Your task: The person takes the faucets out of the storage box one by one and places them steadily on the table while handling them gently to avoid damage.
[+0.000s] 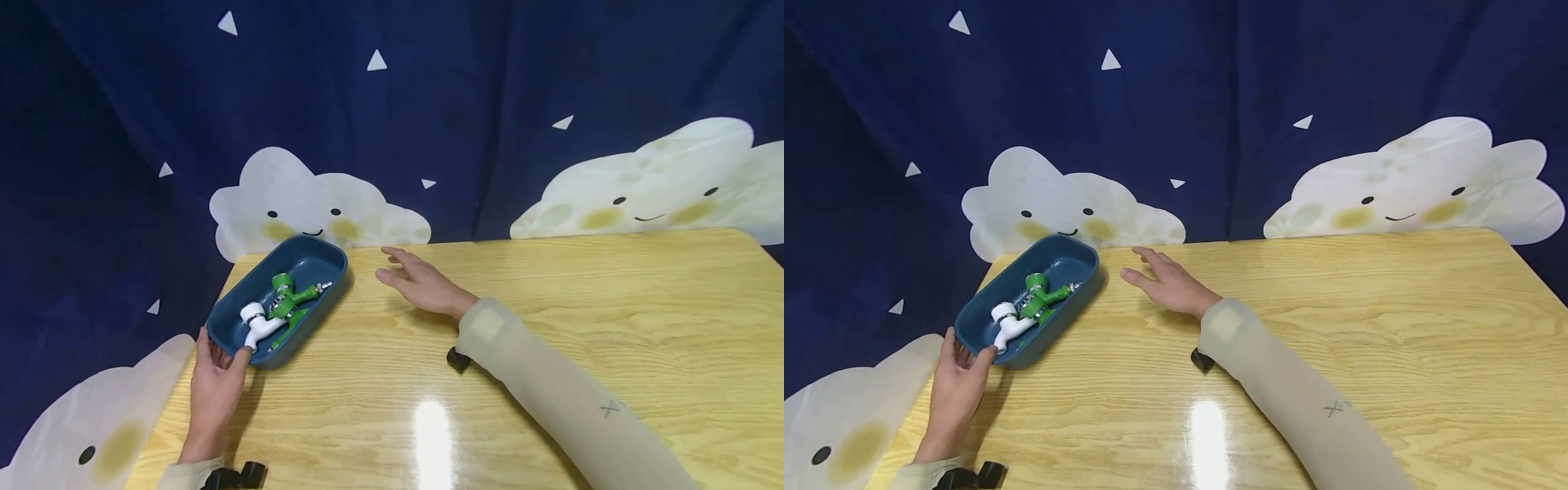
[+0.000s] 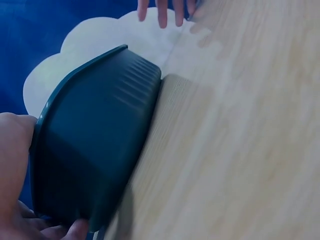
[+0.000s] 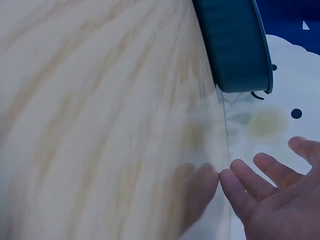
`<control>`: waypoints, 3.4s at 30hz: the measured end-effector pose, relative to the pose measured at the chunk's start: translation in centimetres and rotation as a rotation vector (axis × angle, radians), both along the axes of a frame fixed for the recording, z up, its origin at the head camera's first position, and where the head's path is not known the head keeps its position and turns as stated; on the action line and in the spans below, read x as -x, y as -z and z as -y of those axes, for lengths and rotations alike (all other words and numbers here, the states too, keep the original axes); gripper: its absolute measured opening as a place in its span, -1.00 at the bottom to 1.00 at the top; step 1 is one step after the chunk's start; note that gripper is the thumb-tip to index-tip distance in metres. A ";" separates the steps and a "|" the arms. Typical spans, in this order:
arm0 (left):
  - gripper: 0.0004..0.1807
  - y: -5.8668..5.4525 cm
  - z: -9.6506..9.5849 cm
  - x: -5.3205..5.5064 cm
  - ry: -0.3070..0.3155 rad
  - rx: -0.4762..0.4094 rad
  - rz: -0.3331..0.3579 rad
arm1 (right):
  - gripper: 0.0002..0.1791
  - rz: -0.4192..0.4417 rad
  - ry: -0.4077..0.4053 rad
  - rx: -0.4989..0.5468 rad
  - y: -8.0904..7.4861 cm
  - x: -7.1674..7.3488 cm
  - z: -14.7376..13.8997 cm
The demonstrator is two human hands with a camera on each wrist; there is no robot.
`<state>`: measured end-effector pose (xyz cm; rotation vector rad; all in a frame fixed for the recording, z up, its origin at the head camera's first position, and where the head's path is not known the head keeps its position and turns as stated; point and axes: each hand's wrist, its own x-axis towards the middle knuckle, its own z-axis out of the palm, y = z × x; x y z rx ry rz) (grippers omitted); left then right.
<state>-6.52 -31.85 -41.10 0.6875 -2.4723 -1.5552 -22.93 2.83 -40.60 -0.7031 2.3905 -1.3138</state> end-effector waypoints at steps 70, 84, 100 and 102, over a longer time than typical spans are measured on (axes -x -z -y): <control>-0.05 -0.6 -0.6 0.1 0.214 0.090 0.024 | -0.38 0.051 0.074 -0.001 -0.6 -2.4 1.8; -0.08 -0.4 -2.5 0.3 0.330 0.031 -0.065 | -0.34 0.046 0.073 0.012 -0.7 -3.9 -2.0; -0.11 0.0 -5.7 0.9 0.446 0.048 -0.081 | -0.41 -0.015 0.129 -0.010 -0.7 -6.3 -6.8; -0.11 0.0 -6.2 1.0 0.460 0.046 -0.084 | -0.45 -0.023 0.130 -0.014 -0.7 -6.6 -7.5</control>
